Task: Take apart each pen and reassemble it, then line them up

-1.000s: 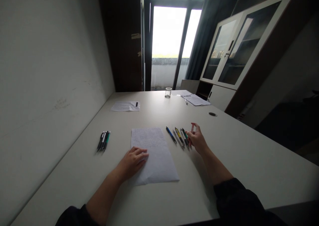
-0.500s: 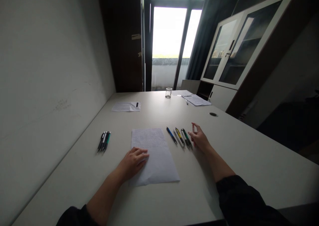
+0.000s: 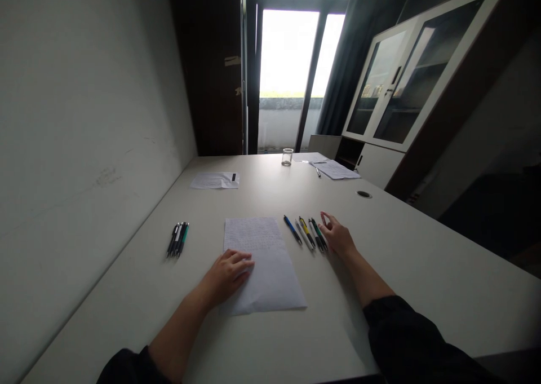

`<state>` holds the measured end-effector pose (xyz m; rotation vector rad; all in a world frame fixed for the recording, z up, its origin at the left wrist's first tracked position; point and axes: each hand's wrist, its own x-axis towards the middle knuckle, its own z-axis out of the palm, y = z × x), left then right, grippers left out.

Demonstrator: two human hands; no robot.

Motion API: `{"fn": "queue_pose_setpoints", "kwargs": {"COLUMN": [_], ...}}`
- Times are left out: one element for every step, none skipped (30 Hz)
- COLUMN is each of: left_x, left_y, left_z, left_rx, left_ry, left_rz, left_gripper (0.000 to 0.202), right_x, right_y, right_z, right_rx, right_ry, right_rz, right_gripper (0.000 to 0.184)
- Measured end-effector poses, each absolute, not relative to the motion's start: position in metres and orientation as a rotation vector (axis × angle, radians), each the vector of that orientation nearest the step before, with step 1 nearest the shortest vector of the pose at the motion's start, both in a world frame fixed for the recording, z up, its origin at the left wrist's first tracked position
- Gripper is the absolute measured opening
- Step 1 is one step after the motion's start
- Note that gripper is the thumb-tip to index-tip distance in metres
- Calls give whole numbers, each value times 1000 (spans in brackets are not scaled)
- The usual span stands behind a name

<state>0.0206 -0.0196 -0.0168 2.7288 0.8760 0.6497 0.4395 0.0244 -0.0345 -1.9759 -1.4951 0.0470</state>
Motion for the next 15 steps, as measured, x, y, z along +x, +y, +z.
{"fn": "queue_pose_setpoints", "kwargs": {"left_x": [20, 20, 20, 20, 21, 21, 21, 22, 21, 20, 17, 13, 6, -3, -14], "left_y": [-20, -20, -20, -20, -20, -20, -20, -20, -19, -18, -15, -12, -7, -1, 6], "left_z": [-17, -16, -16, -16, -15, -15, -15, -14, -13, -13, -12, -10, -9, -9, -9], "left_rx": [2728, 2728, 2728, 2730, 2731, 2734, 2735, 2733, 2728, 2722, 2715, 2708, 2708, 2697, 2684], "left_ry": [873, 870, 869, 868, 865, 858, 849, 843, 850, 872, 919, 995, 1091, 1222, 1357], "left_rz": [658, 663, 665, 669, 671, 673, 683, 704, 735, 771, 813, 856, 886, 926, 960], "left_gripper": [30, 30, 30, 30, 29, 29, 28, 28, 27, 26, 26, 26, 25, 25, 24], "right_x": [440, 440, 440, 440, 439, 439, 438, 437, 437, 436, 435, 435, 435, 435, 435], "right_y": [25, 26, 26, 26, 26, 26, 25, 24, 23, 22, 21, 19, 17, 16, 14], "right_z": [-36, -37, -38, -39, -39, -39, -38, -37, -36, -35, -33, -32, -31, -29, -29], "right_rx": [-2003, -2032, -2061, -2089, -2116, -2138, -2150, -2154, -2149, -2138, -2124, -2110, -2097, -2085, -2074], "right_ry": [-1523, -1549, -1570, -1589, -1606, -1618, -1628, -1635, -1639, -1641, -1639, -1629, -1610, -1586, -1560], "right_rz": [22, 5, -5, -12, -17, -23, -29, -32, -27, -12, 14, 45, 70, 84, 85], "right_gripper": [53, 51, 50, 50, 49, 48, 48, 47, 47, 47, 47, 48, 49, 50, 49]}}
